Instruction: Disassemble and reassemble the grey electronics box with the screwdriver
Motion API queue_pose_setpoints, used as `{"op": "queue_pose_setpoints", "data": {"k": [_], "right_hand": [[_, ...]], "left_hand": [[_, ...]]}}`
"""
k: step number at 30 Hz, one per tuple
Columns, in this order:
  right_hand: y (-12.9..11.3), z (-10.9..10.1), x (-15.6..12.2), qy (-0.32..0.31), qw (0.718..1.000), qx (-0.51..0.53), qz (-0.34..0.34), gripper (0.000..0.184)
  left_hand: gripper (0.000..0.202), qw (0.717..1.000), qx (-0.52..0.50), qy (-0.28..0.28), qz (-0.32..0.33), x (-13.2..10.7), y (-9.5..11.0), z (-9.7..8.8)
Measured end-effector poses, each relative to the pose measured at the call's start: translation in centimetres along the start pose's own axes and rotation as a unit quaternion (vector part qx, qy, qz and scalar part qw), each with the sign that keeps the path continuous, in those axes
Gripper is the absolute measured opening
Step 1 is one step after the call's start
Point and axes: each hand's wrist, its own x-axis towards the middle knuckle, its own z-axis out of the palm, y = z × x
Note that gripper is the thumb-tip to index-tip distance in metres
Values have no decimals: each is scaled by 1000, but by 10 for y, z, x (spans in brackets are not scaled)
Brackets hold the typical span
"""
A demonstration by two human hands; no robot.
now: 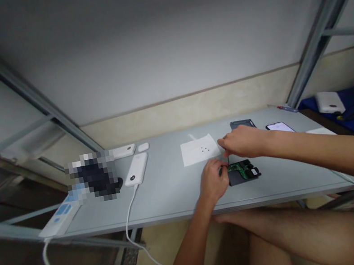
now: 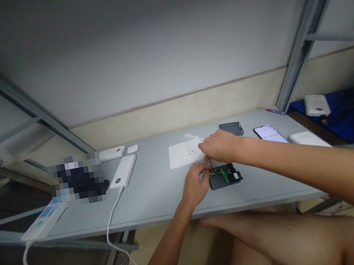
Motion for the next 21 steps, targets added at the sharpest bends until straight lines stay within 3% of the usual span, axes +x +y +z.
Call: {"op": "queue_pose_setpoints", "data": {"k": [4,11,14,18,21], "right_hand": [[-7,-5,5,-2,999,-36,-2,35],[-25,-23,4,-78,996,-26,21,32],[-14,-13,-1,-98,995,13,24,38],[2,7,-8,-24,1000,10,5,29],[2,11,-8,-23,1000,12,17,30]], "left_hand": [[28,1000,-8,-13,-13,1,-3,0],[26,1000,-22,-4,-1,3,-4,1],[22,1000,-30,1,-9,1,-4,0],[19,1000,-17,2,-16,0,-3,0],[19,1000,-2,-5,-17,0,-1,-1]]}}
